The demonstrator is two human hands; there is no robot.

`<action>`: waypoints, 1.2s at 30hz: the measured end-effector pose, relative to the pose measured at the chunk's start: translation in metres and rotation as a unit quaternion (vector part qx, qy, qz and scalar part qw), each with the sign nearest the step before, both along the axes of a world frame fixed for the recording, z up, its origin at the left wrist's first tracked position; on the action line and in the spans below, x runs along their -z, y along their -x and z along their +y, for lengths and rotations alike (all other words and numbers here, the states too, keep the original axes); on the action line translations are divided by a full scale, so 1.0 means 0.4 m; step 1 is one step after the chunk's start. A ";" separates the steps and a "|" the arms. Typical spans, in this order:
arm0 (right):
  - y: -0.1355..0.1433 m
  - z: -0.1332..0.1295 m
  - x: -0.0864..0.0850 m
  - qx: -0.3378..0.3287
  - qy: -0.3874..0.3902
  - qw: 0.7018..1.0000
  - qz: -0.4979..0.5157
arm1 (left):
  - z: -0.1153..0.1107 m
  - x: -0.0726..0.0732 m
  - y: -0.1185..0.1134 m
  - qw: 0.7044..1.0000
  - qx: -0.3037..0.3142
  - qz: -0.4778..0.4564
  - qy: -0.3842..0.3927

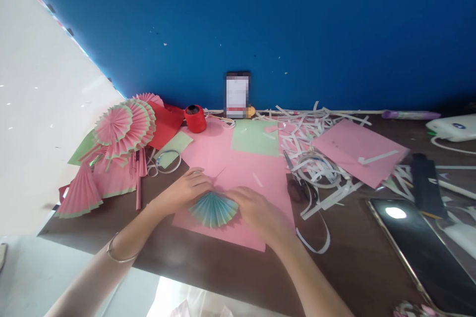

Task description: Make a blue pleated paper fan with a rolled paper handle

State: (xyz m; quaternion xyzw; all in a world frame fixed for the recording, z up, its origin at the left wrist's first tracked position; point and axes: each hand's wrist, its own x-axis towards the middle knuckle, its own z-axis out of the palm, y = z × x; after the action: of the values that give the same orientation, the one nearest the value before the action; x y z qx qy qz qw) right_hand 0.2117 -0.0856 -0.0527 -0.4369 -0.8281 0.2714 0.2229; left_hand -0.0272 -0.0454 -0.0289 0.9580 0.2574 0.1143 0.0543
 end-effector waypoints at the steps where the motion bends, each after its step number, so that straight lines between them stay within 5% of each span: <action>1: 0.003 0.000 -0.004 0.009 0.016 1.000 0.008 | 0.000 0.001 0.000 1.000 0.000 -0.001 -0.002; 10: 0.039 -0.004 -0.059 0.044 0.107 0.989 0.092 | 0.002 0.010 0.003 1.000 -0.009 -0.007 -0.019; 20: 0.056 -0.002 -0.044 0.072 0.132 0.988 0.040 | -0.005 0.016 -0.007 1.000 -0.002 -0.020 -0.004; 36: 0.056 -0.006 -0.017 0.021 0.022 0.999 -0.014 | -0.001 0.027 -0.008 0.999 0.006 -0.031 0.008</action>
State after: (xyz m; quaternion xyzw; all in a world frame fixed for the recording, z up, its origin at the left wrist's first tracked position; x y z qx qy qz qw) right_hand 0.1892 -0.0879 -0.0458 -0.4630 -0.8157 0.2784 0.2070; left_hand -0.0238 -0.0459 -0.0395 0.9552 0.2506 0.1412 0.0701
